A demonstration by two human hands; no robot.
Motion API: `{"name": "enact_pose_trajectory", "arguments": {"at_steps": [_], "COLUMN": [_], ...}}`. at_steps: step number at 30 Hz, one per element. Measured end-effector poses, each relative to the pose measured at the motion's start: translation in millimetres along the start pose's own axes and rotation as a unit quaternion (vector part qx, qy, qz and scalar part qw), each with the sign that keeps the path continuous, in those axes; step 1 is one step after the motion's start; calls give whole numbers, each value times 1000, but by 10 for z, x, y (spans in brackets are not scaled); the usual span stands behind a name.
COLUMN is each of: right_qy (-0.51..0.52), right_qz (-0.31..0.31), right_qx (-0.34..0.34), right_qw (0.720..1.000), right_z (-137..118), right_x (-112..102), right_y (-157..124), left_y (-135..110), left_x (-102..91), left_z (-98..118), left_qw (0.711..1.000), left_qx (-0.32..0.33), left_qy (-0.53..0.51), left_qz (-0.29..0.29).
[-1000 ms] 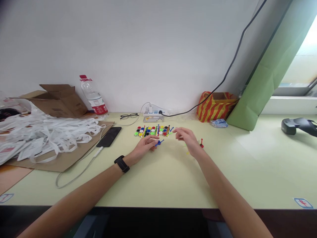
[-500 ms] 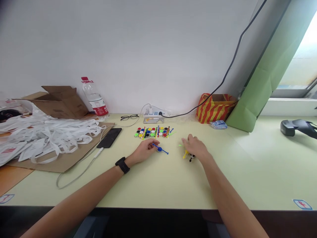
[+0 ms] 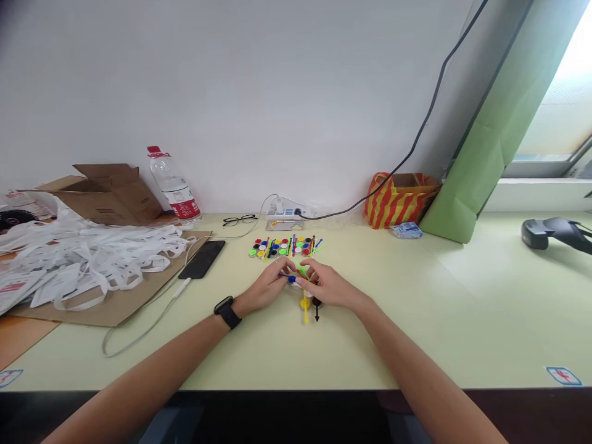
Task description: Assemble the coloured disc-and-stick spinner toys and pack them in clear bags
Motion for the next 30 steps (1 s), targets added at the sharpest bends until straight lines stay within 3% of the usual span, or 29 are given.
{"name": "enact_pose_trajectory", "arguments": {"at_steps": [3,6,10,14,20,25,30], "right_qy": [29,15,-45,-147,-191,-291,-287], "right_qz": [-32,-18,112,261,336,317,341], "right_qx": [-5,-28,-44,61,132,138,127], "right_qw": [999,999,992,952,913,892,886], "right_z": [-44,-55,129,513,845,897,939], "right_x": [-2,-44,-173,-333,-563,-727,-809], "right_y": [-16,-15,95,321,666,955,1047], "left_y": [-21,-28,-44,-63,-49,-43,-13], "left_x": [-10,-9,12,41,41,16,-6], "left_z": [80,214,338,390,448,429,419], "left_qw": [999,1000,991,977,978,981,985], "left_qx": [-37,-7,42,64,80,84,90], "left_qy": [5,5,74,134,137,139,130], "left_qz": [19,-24,-104,-156,-133,-106,-65]}}
Point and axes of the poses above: each hand's wrist, its own y-axis towards the middle knuckle, its own x-axis out of the palm, z = x × y, the point moved 2 cm from there along y, towards the middle knuckle, and after that the axes turned 13 degrees about x, right-handed, at the moved point
